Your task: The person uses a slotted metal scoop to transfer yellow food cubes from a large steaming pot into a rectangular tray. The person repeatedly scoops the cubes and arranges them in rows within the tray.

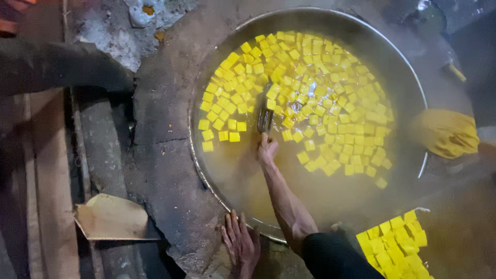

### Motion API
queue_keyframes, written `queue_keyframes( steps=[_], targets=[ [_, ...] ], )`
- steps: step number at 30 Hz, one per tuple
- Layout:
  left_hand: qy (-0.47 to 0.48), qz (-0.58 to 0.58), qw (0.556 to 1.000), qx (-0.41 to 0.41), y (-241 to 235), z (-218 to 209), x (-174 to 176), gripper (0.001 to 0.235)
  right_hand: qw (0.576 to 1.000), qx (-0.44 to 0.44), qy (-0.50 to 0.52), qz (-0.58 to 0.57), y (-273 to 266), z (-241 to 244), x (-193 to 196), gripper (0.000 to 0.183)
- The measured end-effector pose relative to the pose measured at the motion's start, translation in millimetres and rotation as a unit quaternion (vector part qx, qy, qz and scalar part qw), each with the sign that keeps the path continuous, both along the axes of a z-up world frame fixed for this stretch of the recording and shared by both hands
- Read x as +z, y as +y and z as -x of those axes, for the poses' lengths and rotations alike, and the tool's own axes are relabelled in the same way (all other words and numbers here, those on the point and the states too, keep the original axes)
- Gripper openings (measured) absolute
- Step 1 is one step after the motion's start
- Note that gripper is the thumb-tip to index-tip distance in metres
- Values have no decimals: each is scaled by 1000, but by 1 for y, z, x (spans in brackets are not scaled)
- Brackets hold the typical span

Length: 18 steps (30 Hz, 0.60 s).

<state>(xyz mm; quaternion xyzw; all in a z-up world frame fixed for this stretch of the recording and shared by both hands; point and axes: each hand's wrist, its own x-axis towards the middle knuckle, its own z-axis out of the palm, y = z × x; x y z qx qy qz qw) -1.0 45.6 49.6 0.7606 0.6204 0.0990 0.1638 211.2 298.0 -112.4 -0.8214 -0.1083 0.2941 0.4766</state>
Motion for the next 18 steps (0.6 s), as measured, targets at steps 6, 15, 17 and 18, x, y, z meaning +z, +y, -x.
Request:
queue_keyframes(
  steps=[6, 15, 17, 18],
  targets=[
    [15, -5, 1000, -5, 0, 2, 1, 69, 973, 77, -206, -72, -97, -18, 2, 59],
    [40, 4, 999, -17, -4, 2, 4, 67, 999, 15, -43, 1, -223, -55, 36, 58],
    [38, -3, 999, -20, 0, -2, 0, 66, 998, -38, 25, -38, -232, -65, 43, 57],
    [37, -7, 999, -21, 1, -2, -2, 66, 1000, -18, -2, -14, -240, -66, 46, 56]
  ],
)
